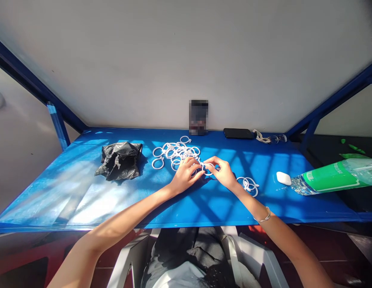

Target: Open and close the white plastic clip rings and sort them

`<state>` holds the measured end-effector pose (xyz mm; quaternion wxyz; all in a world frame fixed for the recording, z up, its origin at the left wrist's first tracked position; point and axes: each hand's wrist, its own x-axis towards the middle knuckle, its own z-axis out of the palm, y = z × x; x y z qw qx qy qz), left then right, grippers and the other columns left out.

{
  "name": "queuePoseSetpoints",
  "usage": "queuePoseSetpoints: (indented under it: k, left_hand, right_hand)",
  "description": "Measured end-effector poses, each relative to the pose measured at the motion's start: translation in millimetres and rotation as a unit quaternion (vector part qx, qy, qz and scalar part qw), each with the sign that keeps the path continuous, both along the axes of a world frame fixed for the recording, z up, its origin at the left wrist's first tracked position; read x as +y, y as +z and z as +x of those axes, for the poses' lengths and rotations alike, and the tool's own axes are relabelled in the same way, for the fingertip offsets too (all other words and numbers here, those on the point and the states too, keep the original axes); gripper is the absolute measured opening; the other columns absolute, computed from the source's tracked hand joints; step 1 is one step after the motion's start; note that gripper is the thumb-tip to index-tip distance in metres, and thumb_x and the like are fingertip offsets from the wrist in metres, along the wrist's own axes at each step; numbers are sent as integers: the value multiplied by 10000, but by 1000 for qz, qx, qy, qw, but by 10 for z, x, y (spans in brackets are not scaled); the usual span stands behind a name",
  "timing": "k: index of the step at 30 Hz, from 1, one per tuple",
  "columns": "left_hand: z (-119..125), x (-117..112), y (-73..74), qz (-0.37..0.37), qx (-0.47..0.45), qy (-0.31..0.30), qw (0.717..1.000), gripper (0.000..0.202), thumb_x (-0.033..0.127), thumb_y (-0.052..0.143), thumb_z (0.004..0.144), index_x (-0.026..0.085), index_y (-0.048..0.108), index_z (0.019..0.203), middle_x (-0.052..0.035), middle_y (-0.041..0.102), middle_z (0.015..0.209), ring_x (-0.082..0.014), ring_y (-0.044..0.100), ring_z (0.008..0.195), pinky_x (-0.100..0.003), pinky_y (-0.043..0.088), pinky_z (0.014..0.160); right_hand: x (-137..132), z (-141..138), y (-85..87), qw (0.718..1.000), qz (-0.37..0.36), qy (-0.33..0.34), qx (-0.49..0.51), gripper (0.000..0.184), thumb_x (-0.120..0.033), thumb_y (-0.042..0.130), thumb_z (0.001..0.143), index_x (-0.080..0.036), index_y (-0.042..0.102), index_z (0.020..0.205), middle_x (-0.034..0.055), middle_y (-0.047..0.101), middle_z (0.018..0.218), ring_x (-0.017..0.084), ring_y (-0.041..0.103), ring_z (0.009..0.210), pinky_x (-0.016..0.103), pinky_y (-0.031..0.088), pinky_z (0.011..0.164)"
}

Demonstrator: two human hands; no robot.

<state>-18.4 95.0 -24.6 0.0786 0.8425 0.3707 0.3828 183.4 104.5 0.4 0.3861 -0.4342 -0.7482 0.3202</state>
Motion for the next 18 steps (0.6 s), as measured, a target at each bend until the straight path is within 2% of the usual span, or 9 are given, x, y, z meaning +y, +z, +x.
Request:
queuePoseSetpoints:
  k: [3, 5, 7, 10, 12, 14, 16, 18]
  left_hand:
    - [33, -29, -1, -56, -83, -45, 994, 241, 361, 527, 991, 180, 686, 981, -90, 676, 967, -212, 608, 947, -377, 533, 852]
    - [41, -36, 17, -85, -128, -50, 987, 249, 367, 533, 987, 175, 691, 969, -90, 684, 960, -211, 611, 951, -366, 523, 858]
    - [38, -39, 63, -130, -162, -51, 977, 269, 381, 536, 981, 171, 699, 936, -86, 691, 947, -208, 616, 935, -361, 509, 864]
    - [25, -42, 166, -239, -197, -66, 949, 320, 427, 542, 964, 163, 709, 895, -74, 694, 912, -190, 620, 872, -320, 492, 811]
    - [22, -44, 220, -315, -216, -90, 920, 361, 478, 563, 941, 154, 710, 880, -68, 692, 884, -184, 619, 848, -300, 476, 791]
    - [30, -44, 237, -393, -240, -135, 877, 409, 537, 587, 910, 149, 696, 839, -48, 667, 774, -170, 607, 774, -288, 462, 757]
    - [44, -45, 222, -457, -268, -180, 829, 445, 581, 614, 874, 148, 670, 787, -18, 608, 648, -140, 553, 646, -273, 438, 687]
    - [59, -46, 196, -490, -298, -193, 797, 456, 595, 658, 830, 147, 648, 742, -12, 585, 609, -120, 489, 566, -263, 401, 614]
  right_hand:
    - [-43, -57, -50, 999, 9, -9, 38, 269, -457, 593, 933, -205, 682, 895, 55, 713, 885, 209, 644, 792, 332, 505, 743]
    - [-56, -78, -57, 998, -2, 1, 61, 280, -478, 613, 920, -208, 682, 892, 55, 706, 875, 209, 641, 794, 337, 506, 746]
    - [-62, -91, -40, 995, -37, 19, 93, 291, -501, 651, 888, -211, 672, 889, 49, 695, 865, 208, 638, 804, 335, 510, 745]
    - [-75, -108, 17, 980, -125, 39, 152, 321, -527, 717, 818, -222, 634, 870, 28, 661, 821, 200, 621, 773, 327, 505, 710]
    - [-91, -122, 63, 961, -193, 55, 188, 313, -528, 717, 805, -237, 605, 832, -2, 601, 718, 190, 595, 710, 331, 490, 691]
    - [-110, -137, 104, 942, -248, 72, 215, 296, -523, 690, 813, -250, 581, 775, -24, 528, 636, 187, 573, 667, 345, 476, 704]
    - [-124, -149, 133, 925, -291, 88, 230, 293, -515, 679, 801, -254, 569, 726, -19, 518, 638, 194, 574, 675, 356, 467, 722]
    - [-130, -158, 148, 910, -323, 106, 236, 280, -502, 675, 784, -253, 574, 707, -1, 559, 693, 204, 580, 702, 363, 462, 726]
